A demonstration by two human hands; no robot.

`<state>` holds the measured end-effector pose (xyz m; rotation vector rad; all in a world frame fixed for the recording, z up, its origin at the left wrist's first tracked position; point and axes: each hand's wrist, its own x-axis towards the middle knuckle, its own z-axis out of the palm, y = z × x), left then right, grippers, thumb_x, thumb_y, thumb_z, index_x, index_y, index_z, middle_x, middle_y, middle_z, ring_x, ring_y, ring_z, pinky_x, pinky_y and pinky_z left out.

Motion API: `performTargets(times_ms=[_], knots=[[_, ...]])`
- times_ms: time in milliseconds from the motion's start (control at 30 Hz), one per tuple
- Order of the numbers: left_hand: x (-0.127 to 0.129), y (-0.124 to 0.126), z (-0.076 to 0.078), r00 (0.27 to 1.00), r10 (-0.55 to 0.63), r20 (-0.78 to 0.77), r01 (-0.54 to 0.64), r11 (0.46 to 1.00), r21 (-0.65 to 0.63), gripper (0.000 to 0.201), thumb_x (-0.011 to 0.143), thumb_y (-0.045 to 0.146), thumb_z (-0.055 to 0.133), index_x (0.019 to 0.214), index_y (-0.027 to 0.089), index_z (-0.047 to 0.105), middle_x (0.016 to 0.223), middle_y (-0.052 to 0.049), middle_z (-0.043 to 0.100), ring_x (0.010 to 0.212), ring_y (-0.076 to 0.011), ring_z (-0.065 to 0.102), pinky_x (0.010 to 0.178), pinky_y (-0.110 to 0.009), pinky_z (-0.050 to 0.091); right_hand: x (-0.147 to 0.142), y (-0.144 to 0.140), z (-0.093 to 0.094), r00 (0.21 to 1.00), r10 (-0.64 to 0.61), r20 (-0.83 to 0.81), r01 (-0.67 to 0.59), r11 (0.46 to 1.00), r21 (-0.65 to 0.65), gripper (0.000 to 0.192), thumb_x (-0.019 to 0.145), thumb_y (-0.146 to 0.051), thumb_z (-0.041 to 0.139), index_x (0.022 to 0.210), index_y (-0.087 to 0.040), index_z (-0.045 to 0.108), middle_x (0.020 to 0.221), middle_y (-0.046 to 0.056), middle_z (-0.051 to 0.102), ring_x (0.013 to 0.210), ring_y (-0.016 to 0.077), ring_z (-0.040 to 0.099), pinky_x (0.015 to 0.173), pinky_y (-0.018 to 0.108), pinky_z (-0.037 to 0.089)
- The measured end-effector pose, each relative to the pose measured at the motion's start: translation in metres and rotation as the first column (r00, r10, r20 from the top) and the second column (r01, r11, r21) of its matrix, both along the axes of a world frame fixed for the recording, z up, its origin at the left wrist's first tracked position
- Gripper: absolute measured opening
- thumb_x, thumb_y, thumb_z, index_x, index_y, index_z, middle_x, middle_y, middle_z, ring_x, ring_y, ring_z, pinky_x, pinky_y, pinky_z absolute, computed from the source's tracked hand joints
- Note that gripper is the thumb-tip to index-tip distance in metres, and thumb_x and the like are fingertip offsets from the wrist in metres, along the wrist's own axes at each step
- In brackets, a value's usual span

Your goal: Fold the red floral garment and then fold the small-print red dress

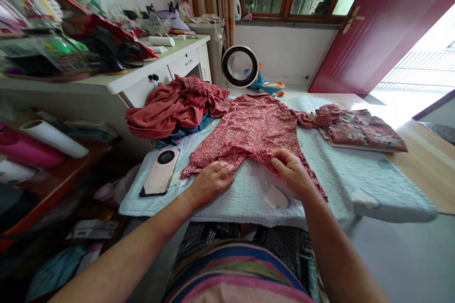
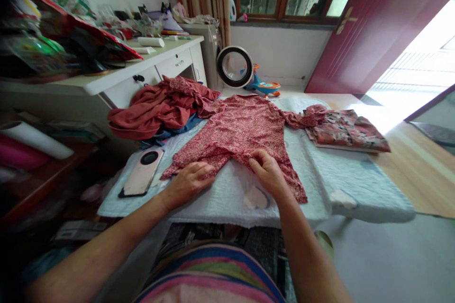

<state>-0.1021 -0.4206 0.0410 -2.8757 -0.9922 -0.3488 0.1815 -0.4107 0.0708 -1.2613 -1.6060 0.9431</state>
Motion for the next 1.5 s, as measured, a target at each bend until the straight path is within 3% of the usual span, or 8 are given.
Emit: performTargets(times_ms=[100,300,600,967,1233,1333,1433,1500], knots=[[0.003,-0.004,0.005,0.999,-0.020,0.051,0.021,0.999,-0.032,0.017,0.095,0.021,0.053,0.102,0.022,0.069,0.121,-0.009,0.063,0.115,-0.0243,0.053,0.102,-0.044,0.042,-0.002,-0.006,0.000,1.000,0.028,0.004,-0.028,1.000,-0.002,0.018,0.087,-0.038,0.055,0.083,-0.020,0.056,0.072,-0.003,0.049,0.065,0.0115,0.043,0.058,0.023,0.035],[0.027,-0.015,0.007,0.947,0.154,0.283,-0.115,0.982,-0.150,0.021,0.096,0.024,0.050,0.103,0.020,0.069,0.097,-0.008,0.068,0.093,-0.0204,0.060,0.082,-0.035,0.048,-0.006,-0.016,0.003,1.000,0.001,0.031,-0.002,1.000,0.030,0.016,0.087,-0.037,0.058,0.087,-0.021,0.059,0.076,-0.001,0.056,0.068,0.0128,0.049,0.061,0.024,0.040],[0.067,-0.040,-0.025,0.986,0.076,0.150,-0.070,0.996,-0.048,0.013,0.095,0.023,0.056,0.086,0.019,0.066,0.084,-0.005,0.062,0.081,-0.0186,0.056,0.067,-0.031,0.043,-0.010,-0.031,0.004,0.943,0.120,0.310,-0.153,0.984,0.087,0.012,0.088,-0.020,0.054,0.089,-0.021,0.066,0.088,0.004,0.064,0.082,0.0172,0.057,0.076,0.030,0.044],[0.072,-0.048,-0.030,0.984,0.005,0.177,0.003,0.999,-0.042,0.014,0.096,0.025,0.054,0.099,0.022,0.068,0.094,-0.006,0.066,0.092,-0.0209,0.059,0.075,-0.033,0.046,-0.019,-0.041,0.004,0.869,0.245,0.430,-0.258,0.966,-0.028,0.021,0.091,-0.018,0.051,0.075,-0.019,0.065,0.080,0.003,0.063,0.078,0.0160,0.056,0.074,0.028,0.041],[0.061,-0.054,-0.020,0.893,0.168,0.416,-0.038,0.952,-0.303,0.007,0.088,0.023,0.055,0.083,0.019,0.058,0.085,-0.005,0.060,0.080,-0.0176,0.058,0.074,-0.030,0.049,-0.017,-0.045,0.001,0.787,0.416,0.455,-0.371,0.909,-0.190,0.025,0.087,-0.013,0.048,0.075,-0.019,0.069,0.075,0.001,0.066,0.072,0.0142,0.057,0.069,0.026,0.041],[0.059,-0.055,-0.020,0.846,0.254,0.469,-0.078,0.929,-0.361,0.016,0.081,0.019,0.057,0.097,0.018,0.057,0.098,-0.008,0.058,0.089,-0.0193,0.058,0.078,-0.031,0.052,-0.015,-0.049,-0.002,0.806,0.393,0.443,-0.338,0.920,-0.201,0.027,0.085,-0.011,0.046,0.089,-0.019,0.072,0.086,0.003,0.071,0.079,0.0162,0.061,0.074,0.028,0.044],[0.059,-0.054,-0.020,0.868,0.198,0.456,-0.018,0.929,-0.369,0.040,0.076,0.016,0.061,0.115,0.019,0.057,0.127,-0.011,0.053,0.112,-0.0226,0.055,0.096,-0.036,0.049,-0.012,-0.051,-0.004,0.840,0.353,0.413,-0.304,0.935,-0.181,0.031,0.086,-0.012,0.045,0.101,-0.019,0.072,0.097,0.006,0.073,0.088,0.0180,0.064,0.081,0.030,0.047],[0.059,-0.052,-0.021,0.898,0.148,0.415,0.017,0.930,-0.368,0.032,0.079,0.018,0.062,0.111,0.022,0.062,0.135,-0.009,0.051,0.119,-0.0242,0.052,0.103,-0.039,0.045,-0.006,-0.051,-0.005,0.870,0.303,0.389,-0.258,0.952,-0.165,0.032,0.087,-0.014,0.045,0.105,-0.019,0.070,0.103,0.007,0.073,0.093,0.0188,0.065,0.084,0.032,0.048]])
